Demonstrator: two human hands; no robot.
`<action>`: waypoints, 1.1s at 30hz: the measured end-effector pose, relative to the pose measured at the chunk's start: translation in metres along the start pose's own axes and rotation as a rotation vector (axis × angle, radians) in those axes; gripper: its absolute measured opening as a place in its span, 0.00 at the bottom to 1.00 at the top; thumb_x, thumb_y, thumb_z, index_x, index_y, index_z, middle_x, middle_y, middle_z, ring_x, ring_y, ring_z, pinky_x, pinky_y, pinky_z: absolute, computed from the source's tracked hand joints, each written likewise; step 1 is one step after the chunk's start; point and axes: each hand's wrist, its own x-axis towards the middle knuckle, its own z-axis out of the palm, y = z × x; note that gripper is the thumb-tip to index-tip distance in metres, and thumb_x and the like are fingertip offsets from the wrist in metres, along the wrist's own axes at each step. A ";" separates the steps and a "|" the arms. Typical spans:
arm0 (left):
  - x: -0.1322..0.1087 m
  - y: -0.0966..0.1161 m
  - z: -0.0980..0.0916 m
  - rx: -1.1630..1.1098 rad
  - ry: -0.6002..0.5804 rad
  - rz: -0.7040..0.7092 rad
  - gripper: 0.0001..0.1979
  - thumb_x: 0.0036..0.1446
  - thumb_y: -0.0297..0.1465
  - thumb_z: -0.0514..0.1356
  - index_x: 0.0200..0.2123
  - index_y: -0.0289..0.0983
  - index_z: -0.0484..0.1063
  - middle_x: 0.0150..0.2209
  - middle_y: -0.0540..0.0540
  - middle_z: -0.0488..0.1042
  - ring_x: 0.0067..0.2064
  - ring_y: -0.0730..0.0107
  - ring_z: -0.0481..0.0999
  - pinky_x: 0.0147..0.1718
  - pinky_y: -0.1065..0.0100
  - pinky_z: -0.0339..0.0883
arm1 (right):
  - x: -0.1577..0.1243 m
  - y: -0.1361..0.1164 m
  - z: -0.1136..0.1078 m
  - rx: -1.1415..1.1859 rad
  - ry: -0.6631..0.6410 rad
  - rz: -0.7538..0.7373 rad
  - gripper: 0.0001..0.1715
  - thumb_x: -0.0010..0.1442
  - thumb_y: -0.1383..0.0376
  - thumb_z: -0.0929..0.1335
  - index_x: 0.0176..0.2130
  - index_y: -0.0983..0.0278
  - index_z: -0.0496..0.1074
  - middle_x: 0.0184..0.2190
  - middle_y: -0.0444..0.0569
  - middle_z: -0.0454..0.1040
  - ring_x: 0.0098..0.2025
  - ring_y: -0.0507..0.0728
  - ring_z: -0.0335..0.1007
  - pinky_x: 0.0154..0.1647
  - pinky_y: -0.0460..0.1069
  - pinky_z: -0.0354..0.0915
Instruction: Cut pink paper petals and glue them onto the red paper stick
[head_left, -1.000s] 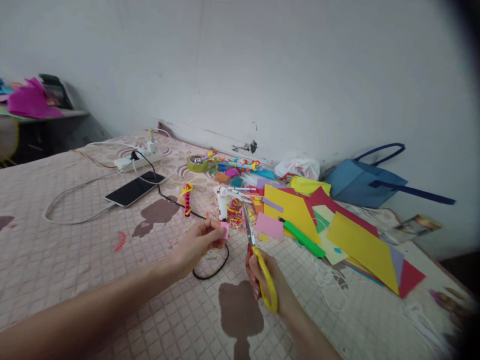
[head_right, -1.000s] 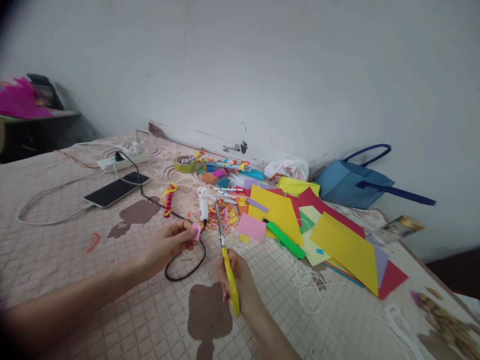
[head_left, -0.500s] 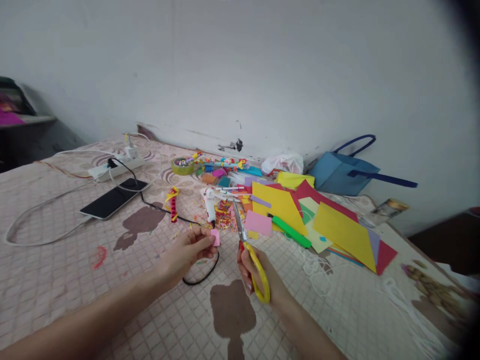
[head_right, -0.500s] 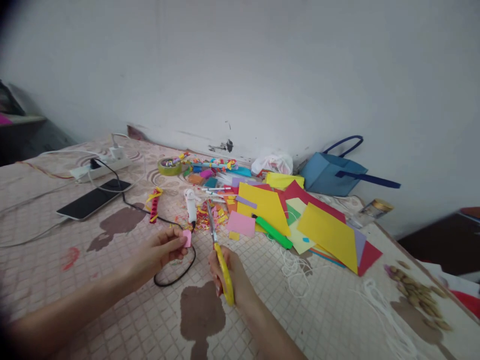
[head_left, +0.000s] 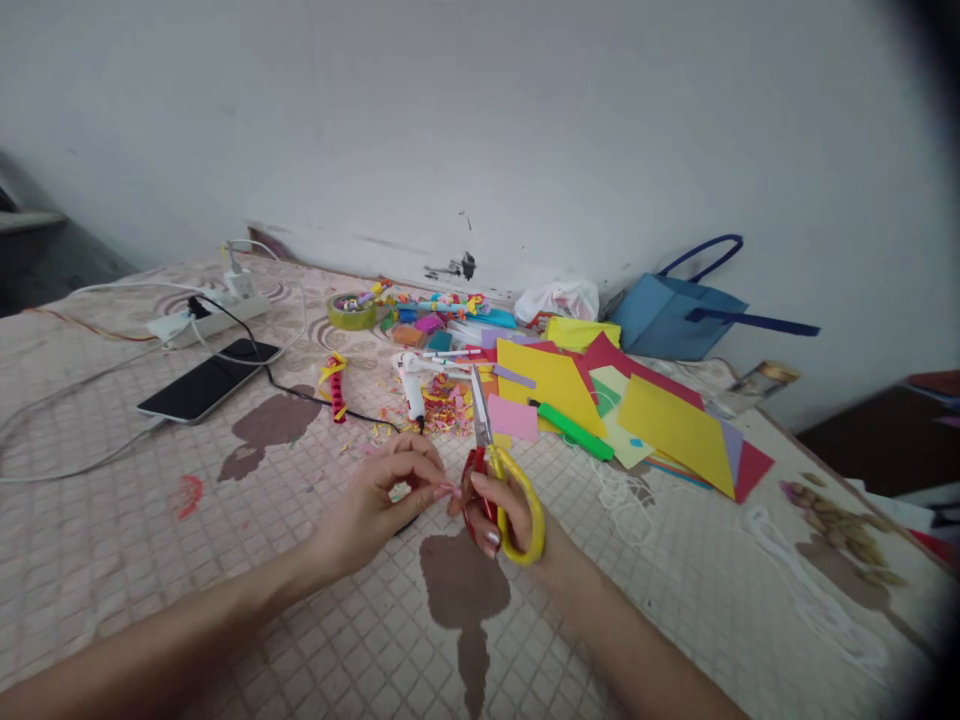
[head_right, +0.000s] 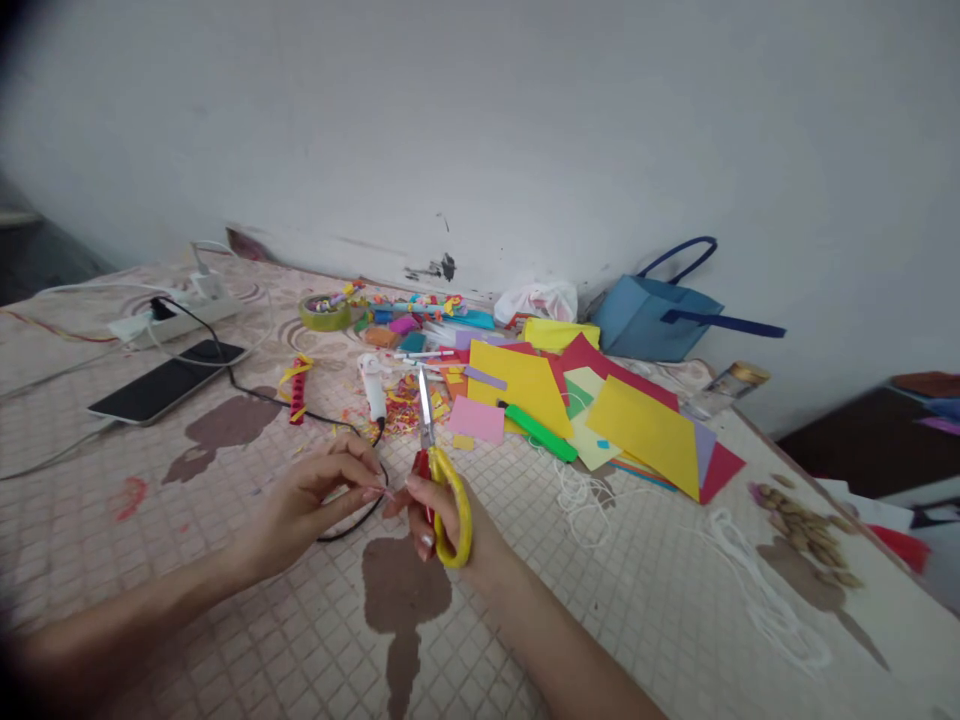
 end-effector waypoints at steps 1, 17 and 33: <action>-0.002 0.001 0.000 0.078 -0.032 0.069 0.06 0.54 0.29 0.59 0.31 0.40 0.77 0.34 0.43 0.70 0.38 0.65 0.69 0.37 0.67 0.63 | 0.000 -0.001 0.001 0.025 -0.019 -0.001 0.18 0.53 0.52 0.66 0.27 0.63 0.61 0.09 0.33 0.54 0.09 0.45 0.46 0.10 0.40 0.53; -0.002 -0.007 0.014 -0.320 -0.203 -0.510 0.14 0.51 0.40 0.60 0.26 0.34 0.67 0.23 0.50 0.68 0.23 0.76 0.67 0.23 0.73 0.60 | -0.004 0.001 0.005 -0.286 0.206 -0.095 0.16 0.49 0.58 0.70 0.29 0.63 0.61 0.19 0.36 0.61 0.14 0.44 0.54 0.12 0.40 0.57; 0.000 -0.011 0.016 -0.334 -0.134 -0.513 0.12 0.48 0.38 0.62 0.27 0.34 0.67 0.23 0.50 0.69 0.23 0.77 0.67 0.23 0.74 0.60 | -0.002 -0.003 0.004 -0.297 0.286 -0.096 0.17 0.48 0.57 0.70 0.29 0.62 0.59 0.17 0.33 0.58 0.12 0.44 0.52 0.10 0.41 0.56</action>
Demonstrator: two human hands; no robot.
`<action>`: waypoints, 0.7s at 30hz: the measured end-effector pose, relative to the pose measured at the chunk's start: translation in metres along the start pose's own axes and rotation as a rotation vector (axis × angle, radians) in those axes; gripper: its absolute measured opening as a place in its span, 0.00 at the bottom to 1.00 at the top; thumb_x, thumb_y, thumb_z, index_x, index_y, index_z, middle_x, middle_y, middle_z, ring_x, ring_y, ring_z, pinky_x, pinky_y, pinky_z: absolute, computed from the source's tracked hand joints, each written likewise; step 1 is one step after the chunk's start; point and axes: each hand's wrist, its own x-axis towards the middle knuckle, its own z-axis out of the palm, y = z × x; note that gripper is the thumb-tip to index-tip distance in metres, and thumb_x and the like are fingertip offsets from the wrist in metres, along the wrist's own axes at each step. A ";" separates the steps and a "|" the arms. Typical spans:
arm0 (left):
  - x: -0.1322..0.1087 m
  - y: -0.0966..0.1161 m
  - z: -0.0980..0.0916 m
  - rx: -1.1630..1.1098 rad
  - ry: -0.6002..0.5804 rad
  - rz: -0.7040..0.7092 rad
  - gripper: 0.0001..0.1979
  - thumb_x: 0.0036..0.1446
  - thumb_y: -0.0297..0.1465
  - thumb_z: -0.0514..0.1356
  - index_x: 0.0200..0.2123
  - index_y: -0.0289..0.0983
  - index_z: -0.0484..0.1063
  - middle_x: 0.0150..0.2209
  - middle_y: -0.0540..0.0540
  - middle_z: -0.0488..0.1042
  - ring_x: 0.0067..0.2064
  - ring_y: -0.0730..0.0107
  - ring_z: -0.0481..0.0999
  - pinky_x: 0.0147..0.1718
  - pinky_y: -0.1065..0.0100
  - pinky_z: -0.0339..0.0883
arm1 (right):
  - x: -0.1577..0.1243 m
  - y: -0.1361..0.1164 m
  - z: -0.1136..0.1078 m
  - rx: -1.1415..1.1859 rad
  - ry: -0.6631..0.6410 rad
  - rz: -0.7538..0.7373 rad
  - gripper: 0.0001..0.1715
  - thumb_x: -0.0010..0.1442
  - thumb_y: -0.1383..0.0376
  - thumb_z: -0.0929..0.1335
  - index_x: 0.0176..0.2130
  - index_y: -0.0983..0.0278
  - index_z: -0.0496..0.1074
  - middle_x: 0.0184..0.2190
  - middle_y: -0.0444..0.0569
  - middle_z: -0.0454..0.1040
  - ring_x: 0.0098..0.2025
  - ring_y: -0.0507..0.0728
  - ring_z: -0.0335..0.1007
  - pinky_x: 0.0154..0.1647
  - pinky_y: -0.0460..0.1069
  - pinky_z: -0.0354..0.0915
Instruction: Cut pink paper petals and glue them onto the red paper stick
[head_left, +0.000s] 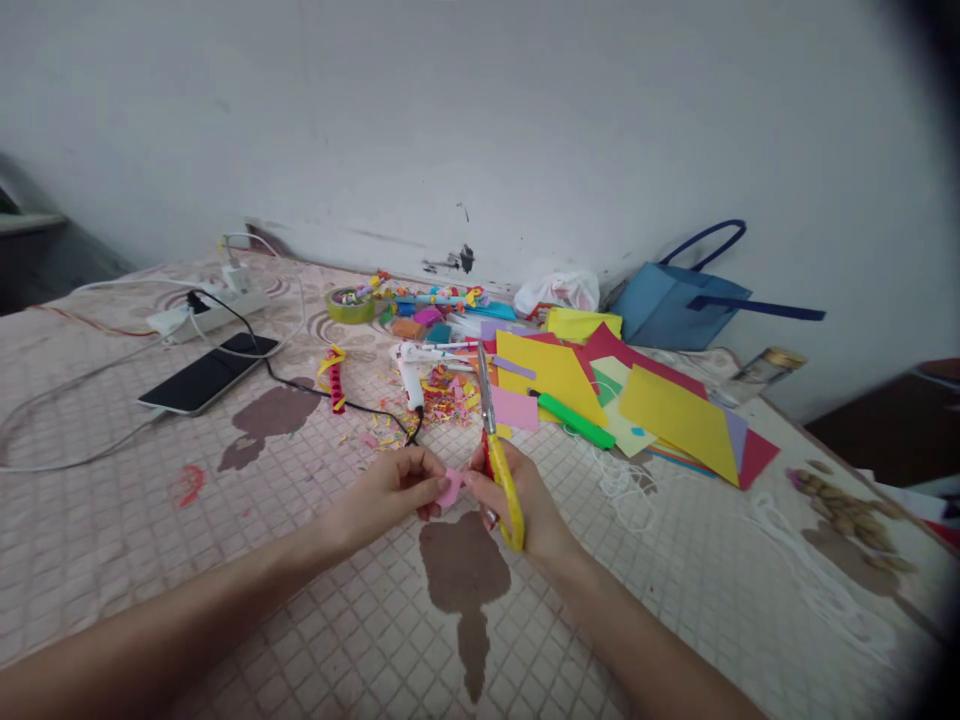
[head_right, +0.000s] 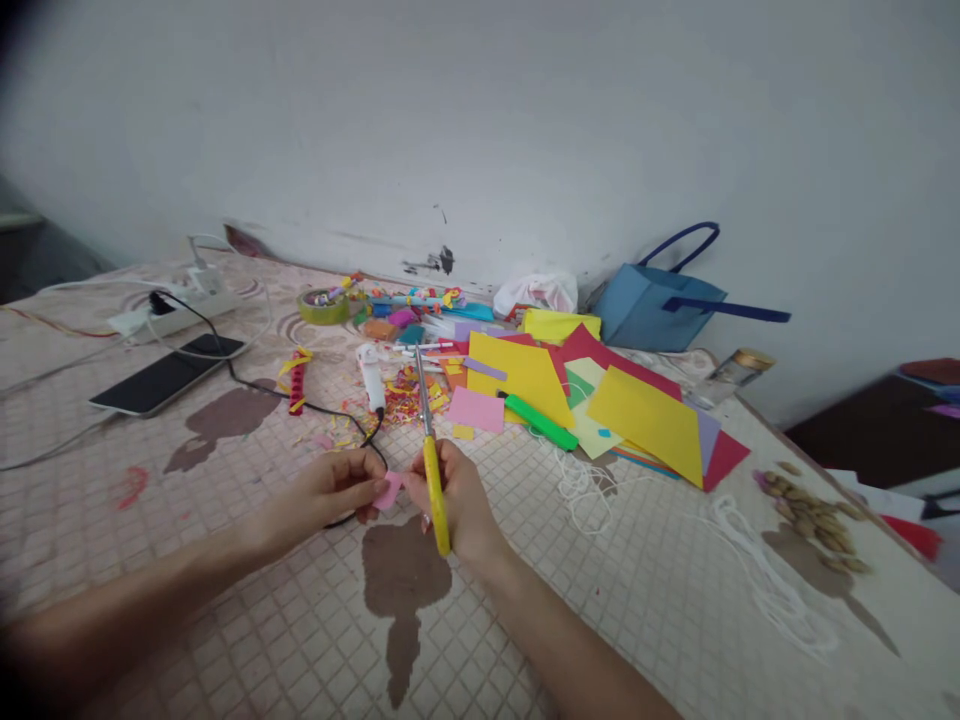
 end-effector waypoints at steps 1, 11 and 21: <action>0.000 0.000 0.000 -0.001 0.000 -0.002 0.12 0.49 0.37 0.62 0.27 0.34 0.67 0.23 0.51 0.69 0.23 0.77 0.67 0.23 0.74 0.60 | 0.000 0.000 0.000 -0.001 0.004 -0.009 0.17 0.49 0.57 0.70 0.29 0.62 0.59 0.17 0.33 0.58 0.12 0.44 0.52 0.10 0.41 0.56; 0.000 0.000 0.001 0.086 0.021 0.087 0.15 0.54 0.42 0.56 0.25 0.35 0.67 0.23 0.49 0.69 0.24 0.75 0.68 0.25 0.73 0.62 | -0.001 0.001 -0.001 0.005 0.016 -0.028 0.14 0.48 0.61 0.70 0.30 0.62 0.60 0.19 0.34 0.59 0.13 0.44 0.52 0.11 0.41 0.56; 0.018 0.005 -0.001 0.146 -0.044 0.029 0.17 0.53 0.43 0.55 0.24 0.34 0.65 0.21 0.51 0.69 0.23 0.75 0.68 0.25 0.72 0.64 | 0.007 0.006 -0.006 -0.004 0.063 -0.084 0.14 0.48 0.63 0.69 0.29 0.62 0.59 0.17 0.33 0.59 0.11 0.44 0.52 0.09 0.41 0.55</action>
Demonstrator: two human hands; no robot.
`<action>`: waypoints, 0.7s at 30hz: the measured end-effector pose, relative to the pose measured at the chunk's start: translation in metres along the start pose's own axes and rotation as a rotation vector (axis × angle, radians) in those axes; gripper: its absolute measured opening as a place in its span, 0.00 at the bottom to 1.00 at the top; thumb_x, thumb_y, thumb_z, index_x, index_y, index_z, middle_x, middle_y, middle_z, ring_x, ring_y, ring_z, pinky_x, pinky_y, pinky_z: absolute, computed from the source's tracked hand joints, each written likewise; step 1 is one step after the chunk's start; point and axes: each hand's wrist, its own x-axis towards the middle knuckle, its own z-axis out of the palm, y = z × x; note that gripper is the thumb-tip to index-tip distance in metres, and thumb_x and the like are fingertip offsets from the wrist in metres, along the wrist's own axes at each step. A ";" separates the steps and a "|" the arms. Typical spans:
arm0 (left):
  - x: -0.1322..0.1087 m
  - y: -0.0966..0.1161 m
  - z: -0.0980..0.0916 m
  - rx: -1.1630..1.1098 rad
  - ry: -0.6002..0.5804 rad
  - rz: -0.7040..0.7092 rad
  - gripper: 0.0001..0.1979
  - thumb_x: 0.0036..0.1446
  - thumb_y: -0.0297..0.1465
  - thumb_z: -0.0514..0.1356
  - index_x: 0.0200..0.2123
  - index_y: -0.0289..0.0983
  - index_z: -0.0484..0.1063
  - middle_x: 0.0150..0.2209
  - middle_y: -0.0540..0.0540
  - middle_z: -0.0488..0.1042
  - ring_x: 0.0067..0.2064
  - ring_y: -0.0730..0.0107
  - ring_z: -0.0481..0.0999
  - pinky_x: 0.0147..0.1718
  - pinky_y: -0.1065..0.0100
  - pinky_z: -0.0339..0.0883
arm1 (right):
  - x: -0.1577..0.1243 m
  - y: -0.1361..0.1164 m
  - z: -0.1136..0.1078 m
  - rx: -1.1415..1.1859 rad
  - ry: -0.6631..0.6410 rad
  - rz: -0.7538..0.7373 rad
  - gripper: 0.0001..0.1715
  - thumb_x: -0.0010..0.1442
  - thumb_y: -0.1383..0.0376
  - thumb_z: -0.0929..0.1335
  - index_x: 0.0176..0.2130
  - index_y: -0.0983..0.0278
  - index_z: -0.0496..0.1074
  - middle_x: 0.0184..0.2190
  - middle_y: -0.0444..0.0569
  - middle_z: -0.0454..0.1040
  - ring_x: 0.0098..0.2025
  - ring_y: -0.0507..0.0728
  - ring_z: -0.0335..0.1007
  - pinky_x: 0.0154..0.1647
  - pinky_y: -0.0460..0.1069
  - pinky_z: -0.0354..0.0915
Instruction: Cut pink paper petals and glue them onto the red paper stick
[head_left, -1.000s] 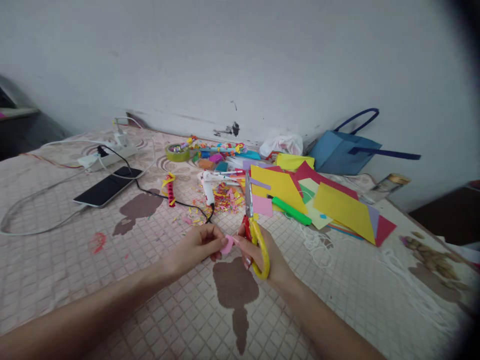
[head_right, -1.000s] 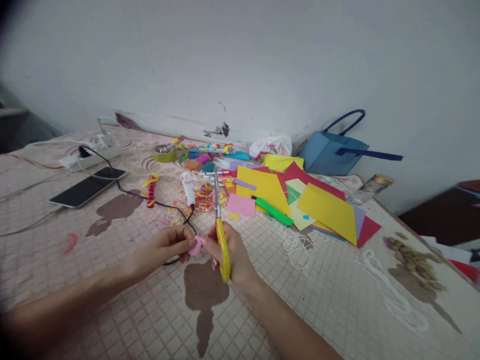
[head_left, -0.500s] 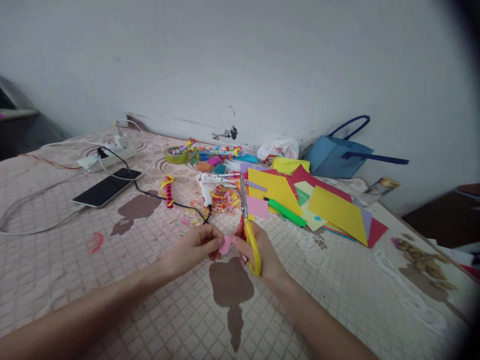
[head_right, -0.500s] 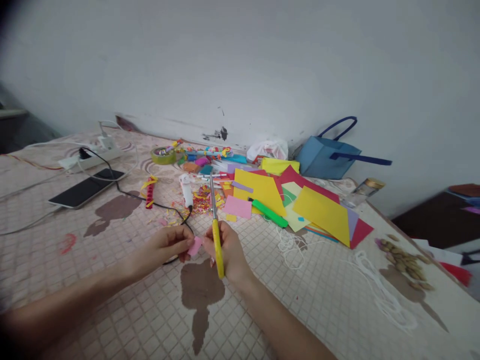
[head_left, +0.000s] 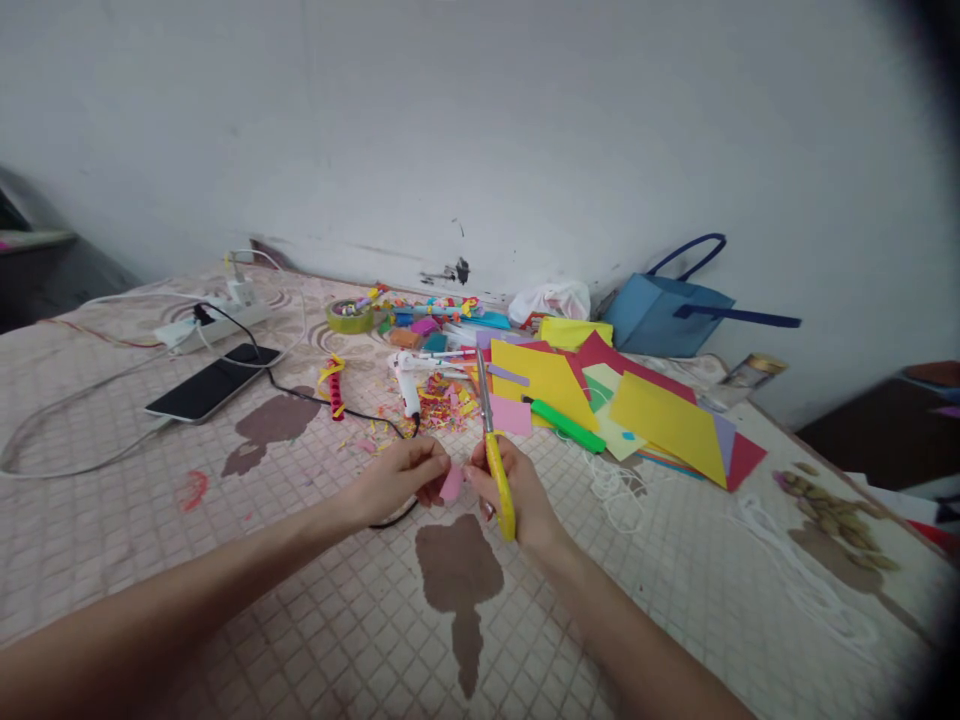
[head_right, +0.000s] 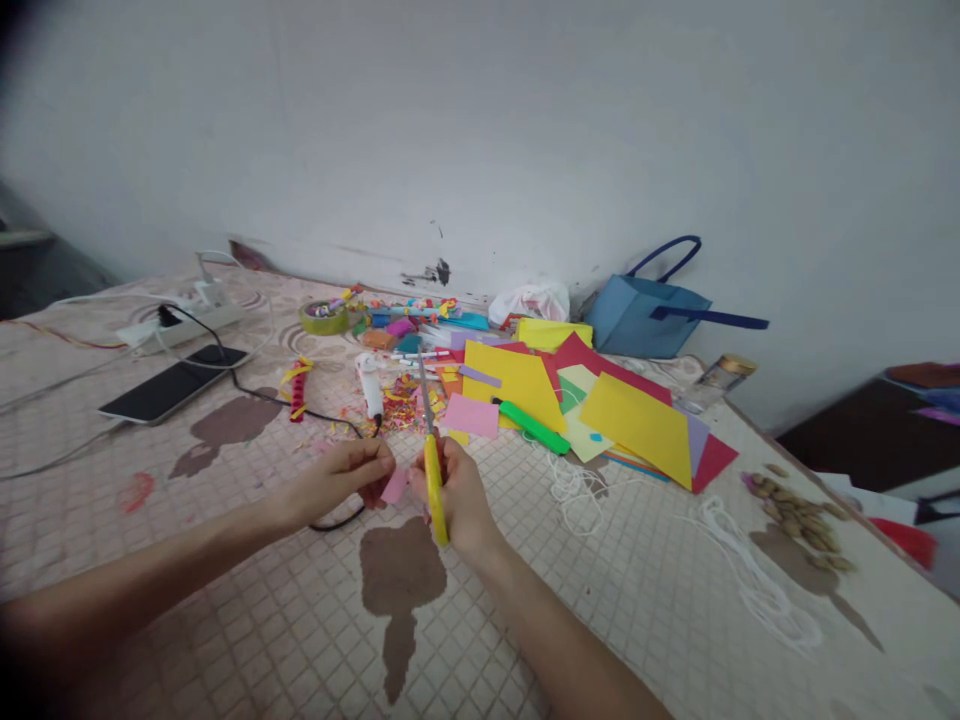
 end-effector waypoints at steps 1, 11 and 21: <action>0.001 0.001 -0.001 -0.010 0.016 -0.026 0.18 0.54 0.44 0.53 0.24 0.34 0.66 0.21 0.50 0.69 0.23 0.74 0.69 0.25 0.71 0.64 | 0.001 0.001 0.000 0.007 0.015 0.006 0.14 0.48 0.62 0.69 0.30 0.62 0.59 0.18 0.33 0.60 0.11 0.44 0.52 0.09 0.41 0.55; -0.008 -0.001 -0.014 0.322 0.229 0.163 0.13 0.55 0.39 0.54 0.28 0.34 0.69 0.24 0.48 0.70 0.26 0.73 0.69 0.25 0.73 0.61 | 0.002 0.006 0.001 0.028 0.036 0.031 0.16 0.47 0.61 0.71 0.29 0.61 0.59 0.19 0.33 0.60 0.11 0.44 0.51 0.09 0.42 0.56; -0.008 -0.014 -0.005 0.030 -0.007 -0.021 0.15 0.51 0.42 0.58 0.25 0.35 0.66 0.19 0.52 0.67 0.22 0.76 0.66 0.21 0.75 0.59 | -0.005 0.006 0.010 0.010 0.050 0.028 0.16 0.48 0.58 0.70 0.30 0.62 0.60 0.23 0.36 0.63 0.12 0.44 0.53 0.09 0.41 0.55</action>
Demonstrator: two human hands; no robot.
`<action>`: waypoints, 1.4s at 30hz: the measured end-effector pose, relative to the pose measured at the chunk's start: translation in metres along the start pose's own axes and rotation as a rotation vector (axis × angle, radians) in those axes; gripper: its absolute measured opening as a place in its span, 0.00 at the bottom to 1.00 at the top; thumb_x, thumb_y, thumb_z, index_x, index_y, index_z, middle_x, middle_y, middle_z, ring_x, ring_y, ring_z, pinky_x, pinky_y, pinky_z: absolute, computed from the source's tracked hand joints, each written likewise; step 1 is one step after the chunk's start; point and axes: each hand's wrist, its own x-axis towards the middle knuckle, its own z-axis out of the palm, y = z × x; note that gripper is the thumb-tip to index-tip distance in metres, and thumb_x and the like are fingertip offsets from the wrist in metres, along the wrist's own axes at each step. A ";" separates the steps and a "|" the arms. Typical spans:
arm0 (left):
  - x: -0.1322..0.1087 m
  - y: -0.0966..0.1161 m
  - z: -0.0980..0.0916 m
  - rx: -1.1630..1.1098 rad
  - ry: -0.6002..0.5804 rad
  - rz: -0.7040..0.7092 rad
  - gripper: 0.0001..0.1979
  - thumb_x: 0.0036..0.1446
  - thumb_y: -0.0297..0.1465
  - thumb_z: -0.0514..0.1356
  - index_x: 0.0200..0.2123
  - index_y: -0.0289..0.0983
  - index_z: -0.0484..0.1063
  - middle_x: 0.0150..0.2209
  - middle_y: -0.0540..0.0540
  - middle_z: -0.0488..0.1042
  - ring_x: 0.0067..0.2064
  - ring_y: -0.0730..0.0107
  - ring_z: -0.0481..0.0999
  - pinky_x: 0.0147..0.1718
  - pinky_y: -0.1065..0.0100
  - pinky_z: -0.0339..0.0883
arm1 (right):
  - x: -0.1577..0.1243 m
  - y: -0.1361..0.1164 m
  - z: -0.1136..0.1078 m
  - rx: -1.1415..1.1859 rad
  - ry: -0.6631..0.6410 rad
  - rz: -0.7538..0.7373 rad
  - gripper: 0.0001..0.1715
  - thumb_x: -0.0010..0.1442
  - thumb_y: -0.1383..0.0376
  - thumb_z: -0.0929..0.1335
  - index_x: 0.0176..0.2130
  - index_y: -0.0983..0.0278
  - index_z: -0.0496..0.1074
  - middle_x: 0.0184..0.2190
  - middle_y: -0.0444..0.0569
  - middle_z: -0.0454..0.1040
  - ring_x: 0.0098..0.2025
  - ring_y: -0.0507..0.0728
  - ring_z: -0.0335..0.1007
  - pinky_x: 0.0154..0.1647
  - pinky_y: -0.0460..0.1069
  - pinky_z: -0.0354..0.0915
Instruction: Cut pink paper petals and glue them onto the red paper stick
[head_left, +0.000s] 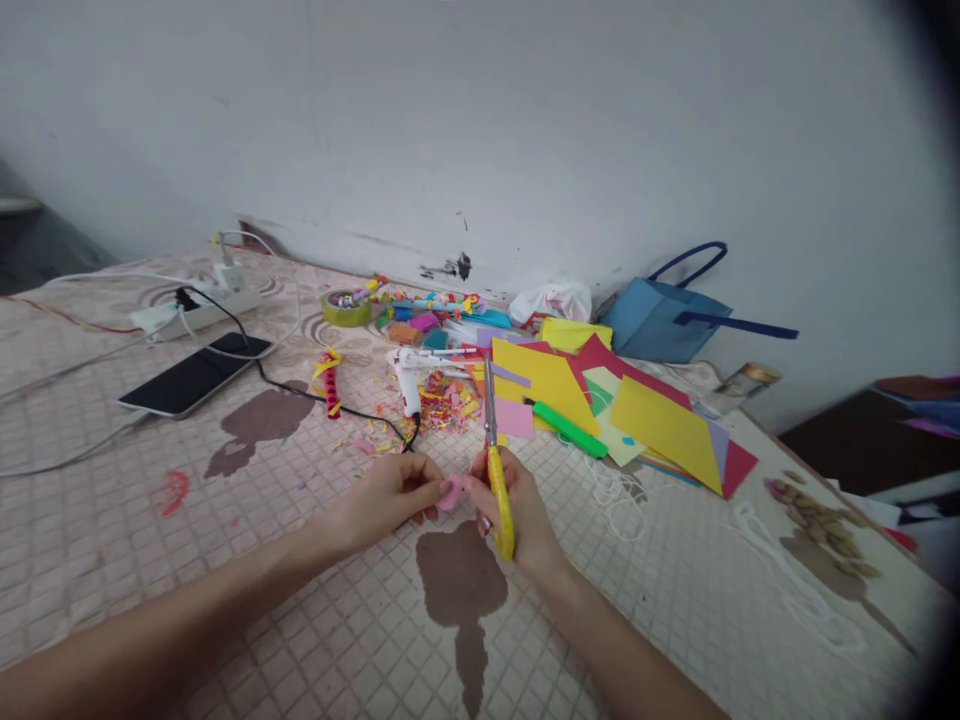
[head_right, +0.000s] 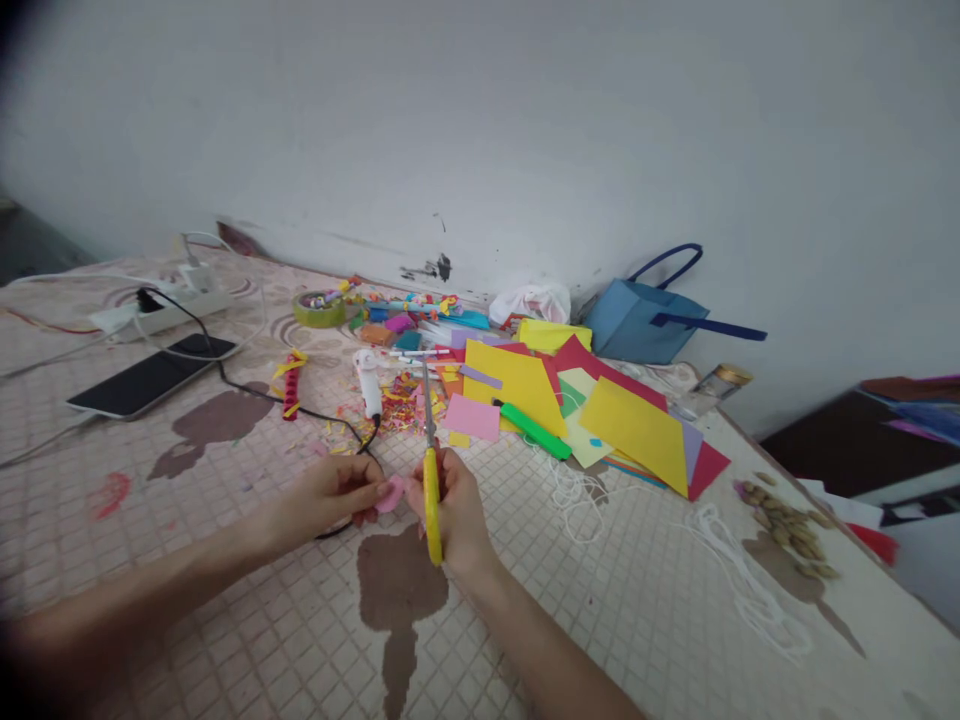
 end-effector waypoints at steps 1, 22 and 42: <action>0.000 -0.002 0.000 -0.009 0.009 0.003 0.15 0.52 0.42 0.58 0.25 0.35 0.65 0.19 0.52 0.67 0.21 0.77 0.66 0.21 0.75 0.59 | 0.000 -0.001 0.001 -0.001 0.003 0.000 0.17 0.48 0.58 0.71 0.30 0.62 0.60 0.23 0.37 0.63 0.12 0.44 0.53 0.09 0.41 0.55; -0.004 0.026 -0.025 -0.337 0.263 0.168 0.11 0.50 0.35 0.62 0.26 0.34 0.66 0.26 0.51 0.71 0.27 0.77 0.69 0.28 0.74 0.63 | -0.017 0.003 0.002 -0.027 -0.230 -0.062 0.17 0.57 0.51 0.63 0.31 0.62 0.58 0.19 0.36 0.54 0.16 0.46 0.50 0.14 0.41 0.55; -0.006 0.032 -0.028 -0.413 0.341 0.239 0.10 0.50 0.35 0.62 0.26 0.34 0.68 0.28 0.50 0.72 0.30 0.77 0.69 0.31 0.74 0.63 | -0.025 0.000 0.004 -0.389 -0.291 -0.078 0.19 0.60 0.50 0.60 0.29 0.62 0.58 0.20 0.38 0.55 0.19 0.47 0.50 0.18 0.42 0.50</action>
